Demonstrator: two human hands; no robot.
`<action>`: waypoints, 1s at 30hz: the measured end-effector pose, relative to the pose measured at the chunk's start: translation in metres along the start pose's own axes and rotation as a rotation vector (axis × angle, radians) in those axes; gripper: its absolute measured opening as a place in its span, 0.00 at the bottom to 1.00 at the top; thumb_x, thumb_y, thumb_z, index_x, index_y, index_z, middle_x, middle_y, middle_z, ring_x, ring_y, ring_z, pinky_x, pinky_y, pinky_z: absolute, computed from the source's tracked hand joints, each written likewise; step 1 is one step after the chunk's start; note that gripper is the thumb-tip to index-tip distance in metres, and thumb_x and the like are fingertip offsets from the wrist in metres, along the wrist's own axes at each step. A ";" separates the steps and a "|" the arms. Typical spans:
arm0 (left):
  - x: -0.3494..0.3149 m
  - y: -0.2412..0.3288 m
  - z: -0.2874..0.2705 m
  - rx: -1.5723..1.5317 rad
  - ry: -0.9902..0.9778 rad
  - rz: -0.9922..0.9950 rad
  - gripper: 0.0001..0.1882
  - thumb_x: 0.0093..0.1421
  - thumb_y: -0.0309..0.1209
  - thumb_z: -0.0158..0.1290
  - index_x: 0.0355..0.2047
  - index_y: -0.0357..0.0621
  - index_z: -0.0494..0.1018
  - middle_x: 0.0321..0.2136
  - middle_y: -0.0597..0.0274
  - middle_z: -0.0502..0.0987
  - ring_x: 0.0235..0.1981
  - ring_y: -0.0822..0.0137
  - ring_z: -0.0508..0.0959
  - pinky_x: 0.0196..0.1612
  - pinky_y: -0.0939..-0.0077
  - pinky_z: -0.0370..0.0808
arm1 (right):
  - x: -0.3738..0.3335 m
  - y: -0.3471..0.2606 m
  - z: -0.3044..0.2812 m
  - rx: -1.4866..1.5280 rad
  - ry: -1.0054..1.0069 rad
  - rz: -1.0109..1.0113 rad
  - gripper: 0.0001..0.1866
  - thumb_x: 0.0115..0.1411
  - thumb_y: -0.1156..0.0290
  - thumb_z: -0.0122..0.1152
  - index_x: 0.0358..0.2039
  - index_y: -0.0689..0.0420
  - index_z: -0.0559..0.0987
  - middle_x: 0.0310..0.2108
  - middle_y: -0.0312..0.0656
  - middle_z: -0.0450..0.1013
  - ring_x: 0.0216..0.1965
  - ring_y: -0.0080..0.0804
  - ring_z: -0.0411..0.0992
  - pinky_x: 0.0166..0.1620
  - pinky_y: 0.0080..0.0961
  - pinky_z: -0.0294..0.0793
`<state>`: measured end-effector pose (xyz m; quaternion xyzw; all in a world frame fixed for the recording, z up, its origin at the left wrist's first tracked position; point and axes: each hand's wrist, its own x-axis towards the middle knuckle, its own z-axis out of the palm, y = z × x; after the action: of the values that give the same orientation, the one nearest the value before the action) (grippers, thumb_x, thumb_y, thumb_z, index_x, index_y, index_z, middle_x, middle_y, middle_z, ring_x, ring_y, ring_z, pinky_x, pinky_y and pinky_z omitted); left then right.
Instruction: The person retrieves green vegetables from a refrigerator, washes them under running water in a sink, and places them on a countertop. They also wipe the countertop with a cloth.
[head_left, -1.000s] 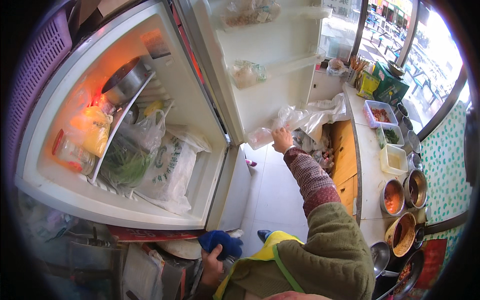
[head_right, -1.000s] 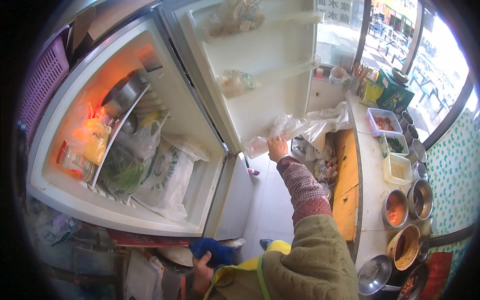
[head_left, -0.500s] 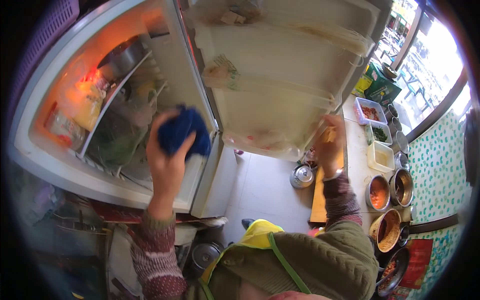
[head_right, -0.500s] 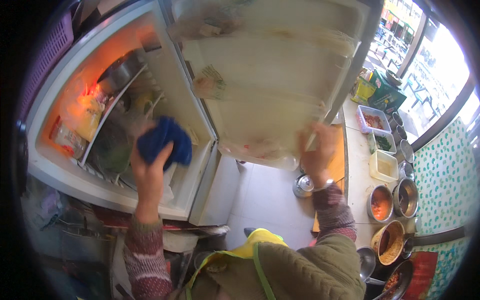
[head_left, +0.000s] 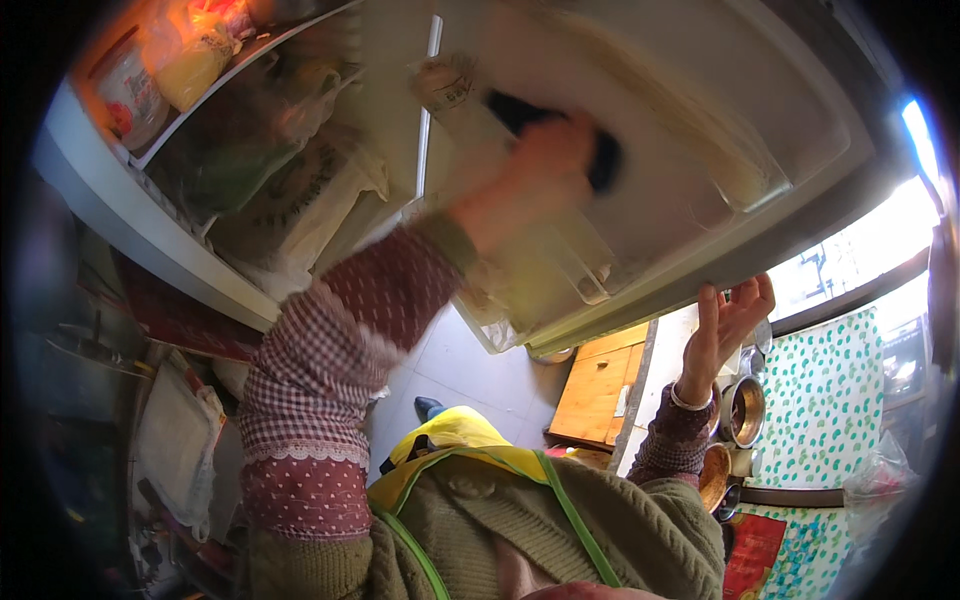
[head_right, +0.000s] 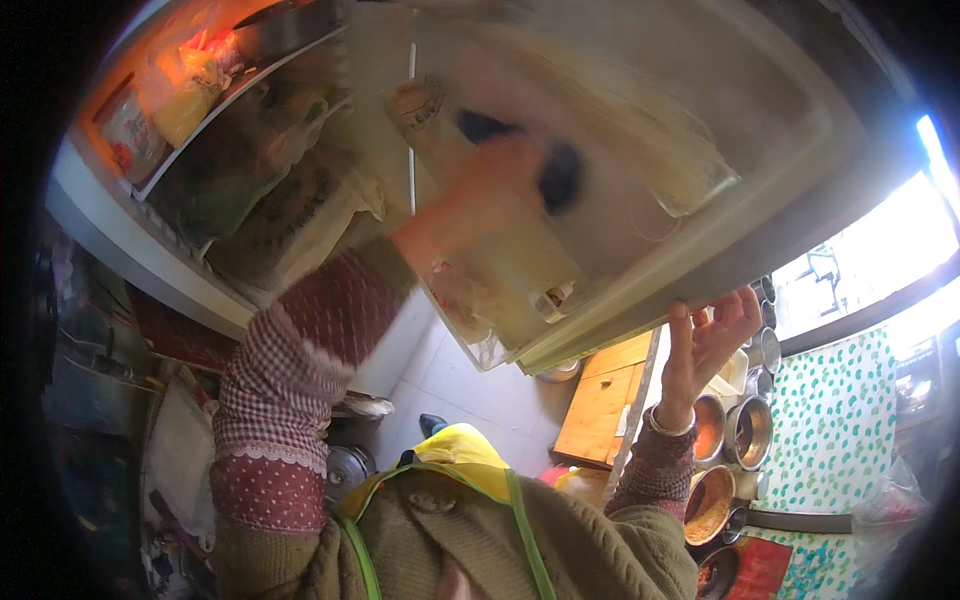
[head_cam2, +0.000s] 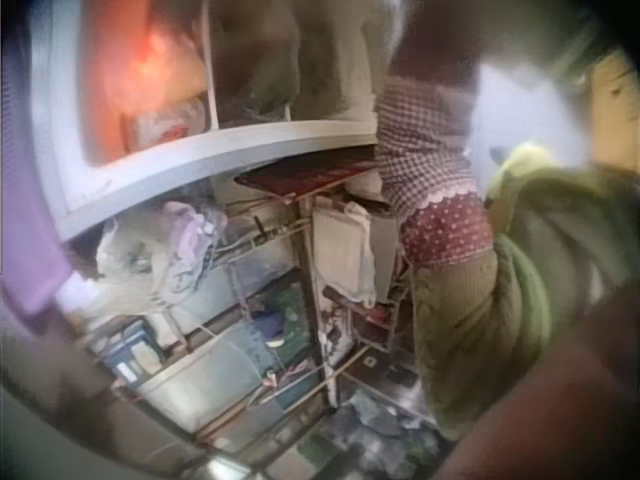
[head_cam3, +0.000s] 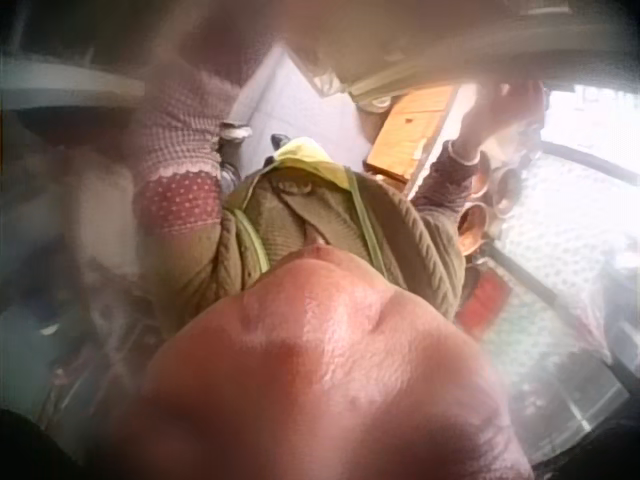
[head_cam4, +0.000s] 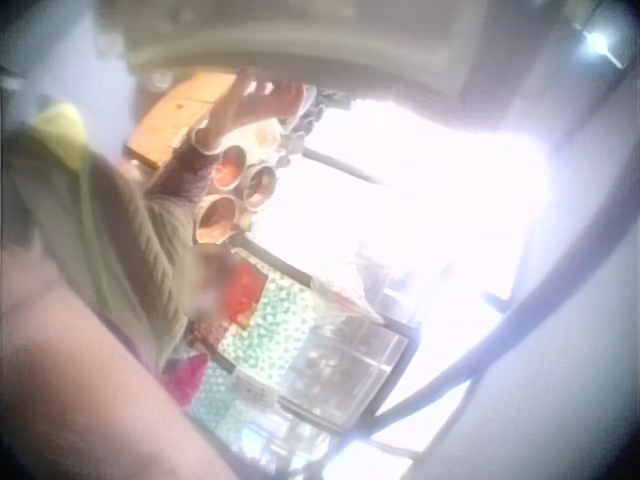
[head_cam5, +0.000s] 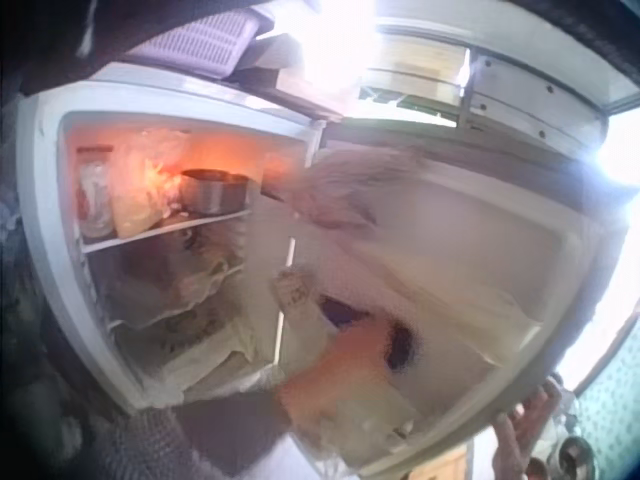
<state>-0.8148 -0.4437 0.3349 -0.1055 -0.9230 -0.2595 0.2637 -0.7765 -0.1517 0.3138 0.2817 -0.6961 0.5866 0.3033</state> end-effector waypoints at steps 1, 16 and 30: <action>-0.019 0.032 0.015 -0.089 0.037 0.111 0.26 0.45 0.22 0.57 0.46 0.26 0.66 0.35 0.33 0.78 0.40 0.38 0.80 0.44 0.49 0.79 | 0.000 -0.001 0.000 -0.017 -0.001 -0.025 0.38 0.59 0.70 0.69 0.63 0.53 0.55 0.51 0.42 0.65 0.53 0.30 0.67 0.54 0.32 0.72; 0.016 0.017 -0.023 -0.152 0.410 0.020 0.25 0.47 0.22 0.57 0.49 0.36 0.69 0.44 0.35 0.77 0.46 0.39 0.79 0.49 0.49 0.77 | -0.007 -0.006 0.005 0.008 0.001 -0.056 0.36 0.59 0.77 0.67 0.62 0.54 0.57 0.48 0.41 0.67 0.48 0.26 0.68 0.51 0.26 0.71; -0.021 0.011 -0.045 -0.265 0.278 0.065 0.28 0.45 0.18 0.55 0.51 0.42 0.70 0.45 0.45 0.78 0.47 0.42 0.79 0.49 0.58 0.76 | -0.020 -0.018 0.008 0.042 0.009 -0.061 0.37 0.58 0.78 0.67 0.63 0.56 0.57 0.51 0.43 0.65 0.48 0.27 0.69 0.50 0.24 0.74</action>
<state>-0.7743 -0.4592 0.3609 -0.1325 -0.8316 -0.3824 0.3805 -0.7509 -0.1618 0.3095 0.3067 -0.6734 0.5925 0.3182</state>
